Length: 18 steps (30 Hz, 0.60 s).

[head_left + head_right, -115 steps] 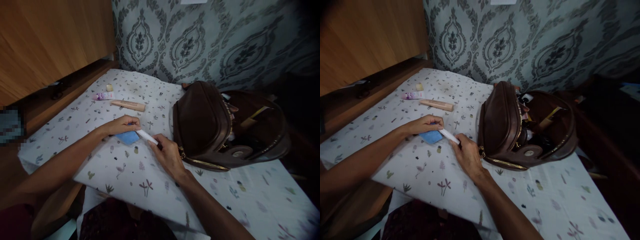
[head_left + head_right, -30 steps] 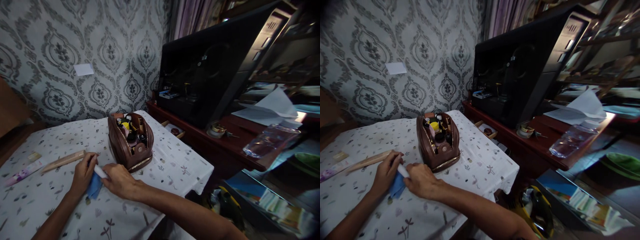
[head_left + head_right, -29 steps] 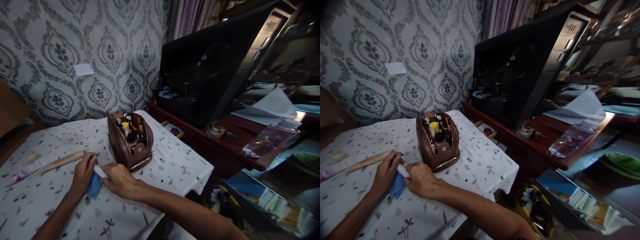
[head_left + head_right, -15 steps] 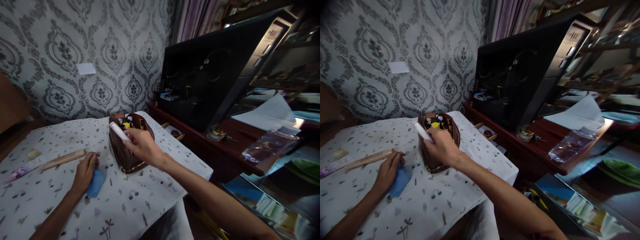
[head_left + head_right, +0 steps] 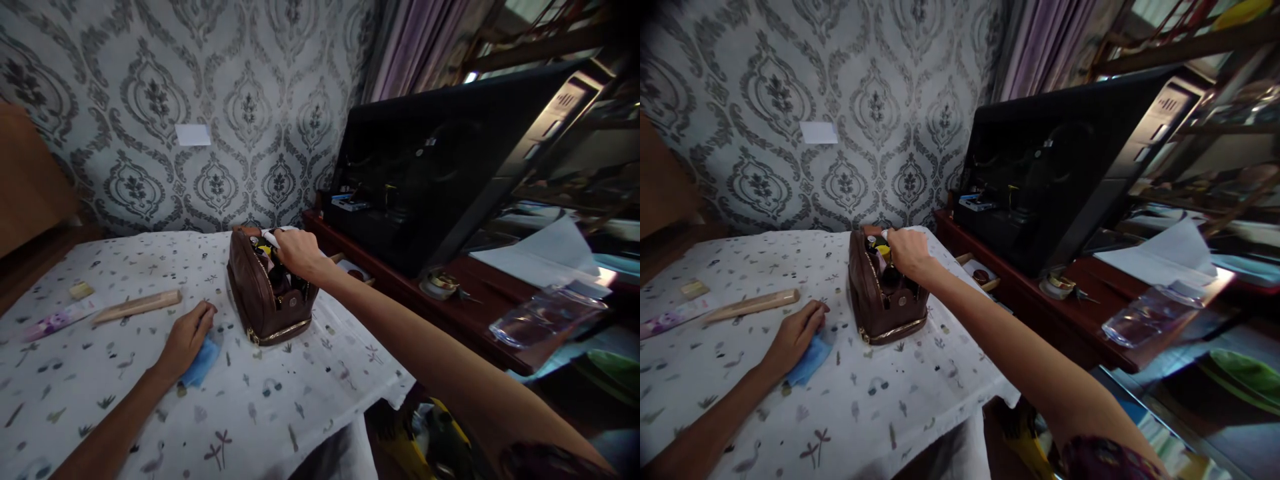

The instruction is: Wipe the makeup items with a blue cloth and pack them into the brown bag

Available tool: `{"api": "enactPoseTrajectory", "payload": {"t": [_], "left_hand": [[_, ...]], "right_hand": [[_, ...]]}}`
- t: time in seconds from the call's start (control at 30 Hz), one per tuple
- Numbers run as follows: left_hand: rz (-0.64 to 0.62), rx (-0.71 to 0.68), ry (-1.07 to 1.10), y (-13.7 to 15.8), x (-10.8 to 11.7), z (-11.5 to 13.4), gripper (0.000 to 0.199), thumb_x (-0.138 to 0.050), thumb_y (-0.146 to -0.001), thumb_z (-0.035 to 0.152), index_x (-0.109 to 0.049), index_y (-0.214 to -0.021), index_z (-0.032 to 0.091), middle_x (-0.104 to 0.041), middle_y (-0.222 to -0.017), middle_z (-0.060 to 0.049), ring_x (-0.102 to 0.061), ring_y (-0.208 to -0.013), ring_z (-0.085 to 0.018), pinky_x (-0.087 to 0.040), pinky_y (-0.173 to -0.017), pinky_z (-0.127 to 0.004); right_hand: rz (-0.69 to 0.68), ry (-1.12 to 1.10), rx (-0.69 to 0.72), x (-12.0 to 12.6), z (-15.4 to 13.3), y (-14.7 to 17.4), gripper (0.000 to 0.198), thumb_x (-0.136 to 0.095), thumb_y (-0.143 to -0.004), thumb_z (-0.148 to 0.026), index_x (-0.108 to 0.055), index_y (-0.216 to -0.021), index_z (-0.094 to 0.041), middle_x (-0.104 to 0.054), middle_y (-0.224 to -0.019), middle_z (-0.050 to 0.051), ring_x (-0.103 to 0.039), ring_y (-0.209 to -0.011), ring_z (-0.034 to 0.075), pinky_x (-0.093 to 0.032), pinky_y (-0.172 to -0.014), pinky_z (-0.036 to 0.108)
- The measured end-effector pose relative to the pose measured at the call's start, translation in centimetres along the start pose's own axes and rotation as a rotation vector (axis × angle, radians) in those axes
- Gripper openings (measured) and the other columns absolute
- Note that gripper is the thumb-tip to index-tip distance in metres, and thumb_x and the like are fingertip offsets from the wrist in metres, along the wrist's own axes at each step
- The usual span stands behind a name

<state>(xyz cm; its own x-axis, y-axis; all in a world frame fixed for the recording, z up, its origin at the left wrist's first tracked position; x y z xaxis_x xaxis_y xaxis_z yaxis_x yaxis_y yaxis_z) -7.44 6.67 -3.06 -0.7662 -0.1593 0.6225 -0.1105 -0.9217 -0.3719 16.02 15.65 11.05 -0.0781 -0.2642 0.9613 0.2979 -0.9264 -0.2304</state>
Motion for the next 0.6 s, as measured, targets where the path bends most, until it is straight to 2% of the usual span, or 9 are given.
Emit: {"api": "enactPoseTrajectory", "payload": {"t": [0.3, 0.6], "left_hand": [[-0.048, -0.062, -0.07, 0.1, -0.2, 0.6, 0.036, -0.035, -0.099, 0.051, -0.052, -0.081, 0.024, -0.058, -0.067, 0.003, -0.058, -0.061, -0.018, -0.043, -0.063, -0.028], [-0.07, -0.073, -0.107, 0.1, -0.5, 0.2, 0.037, -0.035, -0.099, 0.051, -0.055, -0.083, 0.024, -0.063, -0.072, 0.001, -0.062, -0.065, -0.019, -0.046, -0.066, -0.029]], "right_hand": [[-0.017, 0.047, 0.005, -1.2, -0.5, -1.0, 0.029, -0.045, -0.099, -0.014, -0.065, -0.12, -0.015, -0.073, -0.113, 0.019, -0.069, -0.111, 0.028, -0.05, -0.082, 0.033], [-0.044, 0.074, 0.002, -1.1, -0.8, -1.7, 0.032, -0.045, -0.098, -0.009, -0.069, -0.119, -0.013, -0.072, -0.116, 0.021, -0.07, -0.111, 0.027, -0.05, -0.081, 0.031]]}}
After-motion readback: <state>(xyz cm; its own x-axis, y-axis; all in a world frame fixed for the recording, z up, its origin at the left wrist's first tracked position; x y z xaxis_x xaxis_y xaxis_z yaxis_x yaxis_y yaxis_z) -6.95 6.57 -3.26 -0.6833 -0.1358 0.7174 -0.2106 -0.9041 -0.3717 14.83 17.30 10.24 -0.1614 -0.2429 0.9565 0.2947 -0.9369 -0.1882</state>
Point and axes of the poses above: each hand's wrist, its own y-axis away from the middle knuckle, its own x-axis out of the back of the hand, z = x × y, the point moved 3 cm from there along -y, towards the middle knuckle
